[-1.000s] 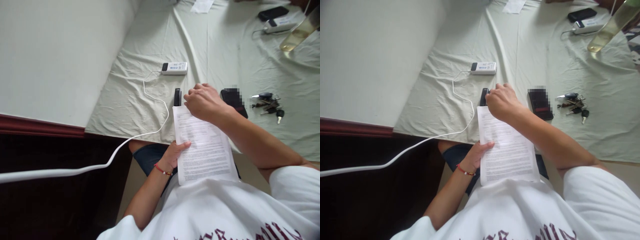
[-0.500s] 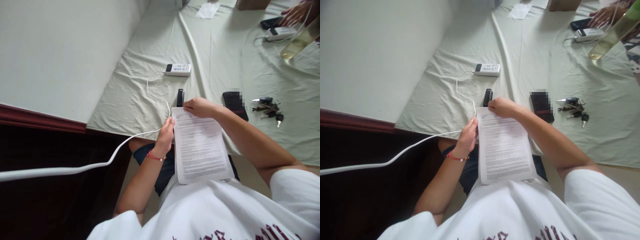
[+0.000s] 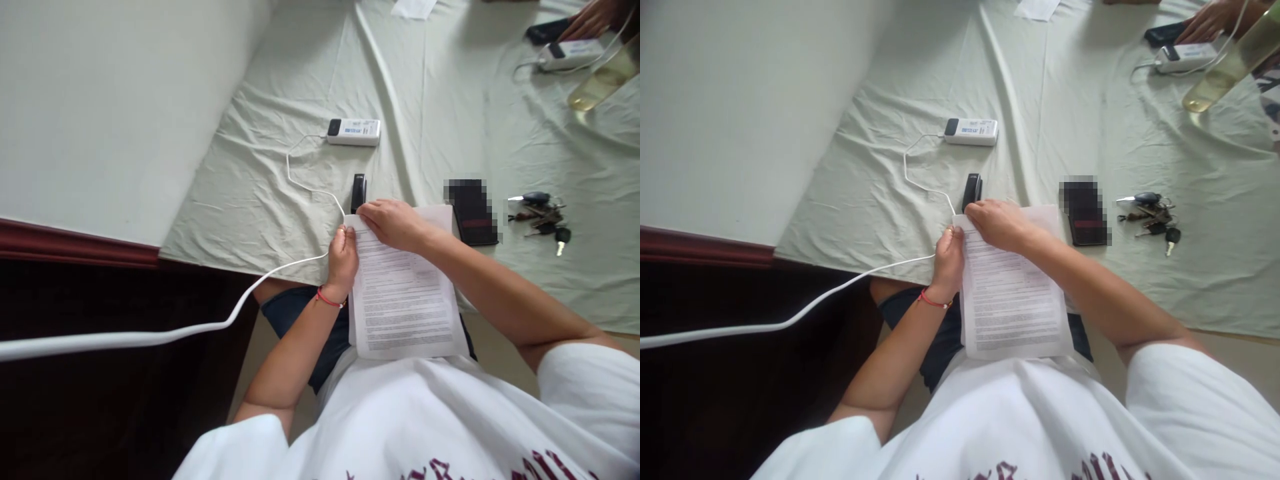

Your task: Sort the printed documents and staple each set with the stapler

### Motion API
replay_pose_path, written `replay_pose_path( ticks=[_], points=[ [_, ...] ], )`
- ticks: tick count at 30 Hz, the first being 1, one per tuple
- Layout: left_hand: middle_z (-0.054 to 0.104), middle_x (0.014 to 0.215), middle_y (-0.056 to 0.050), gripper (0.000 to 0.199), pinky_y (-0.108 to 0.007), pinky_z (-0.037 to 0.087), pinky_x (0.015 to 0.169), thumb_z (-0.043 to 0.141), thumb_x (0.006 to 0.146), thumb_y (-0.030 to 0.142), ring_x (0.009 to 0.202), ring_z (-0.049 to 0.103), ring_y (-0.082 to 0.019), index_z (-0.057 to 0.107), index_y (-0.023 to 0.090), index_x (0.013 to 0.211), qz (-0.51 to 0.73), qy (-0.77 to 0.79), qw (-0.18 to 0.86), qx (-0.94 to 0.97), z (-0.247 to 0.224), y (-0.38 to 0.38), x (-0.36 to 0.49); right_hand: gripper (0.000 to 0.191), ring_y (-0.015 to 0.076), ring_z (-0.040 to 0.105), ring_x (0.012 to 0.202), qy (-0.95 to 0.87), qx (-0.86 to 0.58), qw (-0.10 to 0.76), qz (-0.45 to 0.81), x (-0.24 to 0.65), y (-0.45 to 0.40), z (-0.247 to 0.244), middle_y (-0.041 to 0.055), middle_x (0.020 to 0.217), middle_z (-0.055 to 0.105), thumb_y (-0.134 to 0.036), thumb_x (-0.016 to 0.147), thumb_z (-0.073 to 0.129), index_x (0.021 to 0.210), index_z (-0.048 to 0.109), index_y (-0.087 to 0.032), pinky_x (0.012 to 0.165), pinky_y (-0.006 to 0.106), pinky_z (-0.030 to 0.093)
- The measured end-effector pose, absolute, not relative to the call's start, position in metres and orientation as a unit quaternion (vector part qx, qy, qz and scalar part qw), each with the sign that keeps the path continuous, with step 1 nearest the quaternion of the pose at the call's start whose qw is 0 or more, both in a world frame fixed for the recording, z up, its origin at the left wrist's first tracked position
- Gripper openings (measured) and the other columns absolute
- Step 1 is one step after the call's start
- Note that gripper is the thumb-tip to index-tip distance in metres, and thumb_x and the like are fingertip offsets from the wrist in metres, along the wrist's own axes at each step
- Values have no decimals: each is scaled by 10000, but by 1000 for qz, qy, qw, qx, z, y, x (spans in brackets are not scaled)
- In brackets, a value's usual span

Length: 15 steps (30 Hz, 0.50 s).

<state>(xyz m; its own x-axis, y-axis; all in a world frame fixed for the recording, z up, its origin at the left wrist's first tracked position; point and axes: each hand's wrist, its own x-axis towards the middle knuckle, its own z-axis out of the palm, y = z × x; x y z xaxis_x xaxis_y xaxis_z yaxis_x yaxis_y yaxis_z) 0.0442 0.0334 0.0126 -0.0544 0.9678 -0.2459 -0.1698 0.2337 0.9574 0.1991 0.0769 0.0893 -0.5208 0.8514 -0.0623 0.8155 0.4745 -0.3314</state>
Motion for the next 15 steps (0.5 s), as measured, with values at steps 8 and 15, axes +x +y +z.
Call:
replay_pose_path(
  ticks=[8,15],
  points=[
    [592,874,-8,364,-293,481,895,658,980,556,920,592,-179,622,208,883,533,519,515,426,19,45,49,323,244,656,916,-833,-527,84,142,202,81,91,118,1049,744,-273,1071,330,1034,638,-182,711,352,346],
    [677,959,-33,286,-295,473,935,678,982,498,992,628,-200,695,214,955,504,516,537,437,14,38,43,325,233,656,914,-808,-546,99,199,204,82,84,102,1080,747,-310,1071,319,1062,621,-191,712,342,365]
  ],
)
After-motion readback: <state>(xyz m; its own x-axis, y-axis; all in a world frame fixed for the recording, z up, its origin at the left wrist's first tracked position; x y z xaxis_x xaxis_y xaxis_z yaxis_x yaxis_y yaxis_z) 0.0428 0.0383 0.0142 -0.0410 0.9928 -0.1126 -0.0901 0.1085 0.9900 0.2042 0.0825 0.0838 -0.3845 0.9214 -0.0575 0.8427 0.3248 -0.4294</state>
